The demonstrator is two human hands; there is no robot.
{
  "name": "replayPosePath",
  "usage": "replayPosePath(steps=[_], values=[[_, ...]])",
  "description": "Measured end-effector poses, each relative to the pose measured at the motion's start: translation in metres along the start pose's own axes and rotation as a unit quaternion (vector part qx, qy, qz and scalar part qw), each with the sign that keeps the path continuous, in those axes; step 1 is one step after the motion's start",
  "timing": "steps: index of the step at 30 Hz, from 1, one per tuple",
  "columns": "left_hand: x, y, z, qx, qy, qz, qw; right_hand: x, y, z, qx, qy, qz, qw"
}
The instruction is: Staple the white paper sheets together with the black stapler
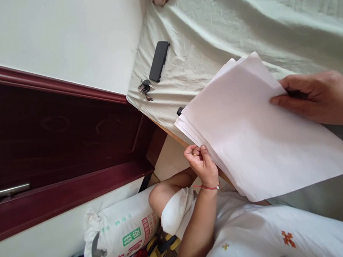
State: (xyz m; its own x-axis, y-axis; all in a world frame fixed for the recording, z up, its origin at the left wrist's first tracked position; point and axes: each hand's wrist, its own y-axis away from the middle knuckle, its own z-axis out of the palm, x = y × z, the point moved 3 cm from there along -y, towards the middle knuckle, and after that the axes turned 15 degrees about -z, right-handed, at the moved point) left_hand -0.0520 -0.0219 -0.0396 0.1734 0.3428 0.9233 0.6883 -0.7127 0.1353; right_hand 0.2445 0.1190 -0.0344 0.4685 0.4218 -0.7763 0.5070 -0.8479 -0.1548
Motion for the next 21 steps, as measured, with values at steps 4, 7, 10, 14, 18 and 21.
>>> replayPosePath(steps=[4,7,10,14,18,21], values=[[-0.0039,0.0014,-0.0009,0.004,0.015,0.0,1.0,0.0014,-0.0002,0.0007,-0.002,0.007,0.013,1.0],[-0.0036,0.0014,-0.0011,0.017,0.011,0.001,1.0,0.0029,-0.0009,-0.0001,0.001,0.01,0.021,1.0],[-0.0019,0.0015,-0.0006,0.028,-0.007,0.006,1.0,0.0036,-0.0015,-0.0001,0.006,0.01,0.025,1.0],[-0.0005,0.0026,-0.0009,0.028,-0.023,0.005,0.999,0.0029,-0.0023,0.0005,0.023,0.017,0.034,0.999],[-0.0009,0.0034,-0.0027,0.035,-0.039,-0.011,0.999,0.0022,-0.0027,-0.0006,0.029,0.03,0.035,0.999],[-0.0013,0.0033,-0.0036,0.04,-0.047,-0.025,0.998,0.0026,-0.0021,-0.0019,0.032,0.028,0.025,0.999]])
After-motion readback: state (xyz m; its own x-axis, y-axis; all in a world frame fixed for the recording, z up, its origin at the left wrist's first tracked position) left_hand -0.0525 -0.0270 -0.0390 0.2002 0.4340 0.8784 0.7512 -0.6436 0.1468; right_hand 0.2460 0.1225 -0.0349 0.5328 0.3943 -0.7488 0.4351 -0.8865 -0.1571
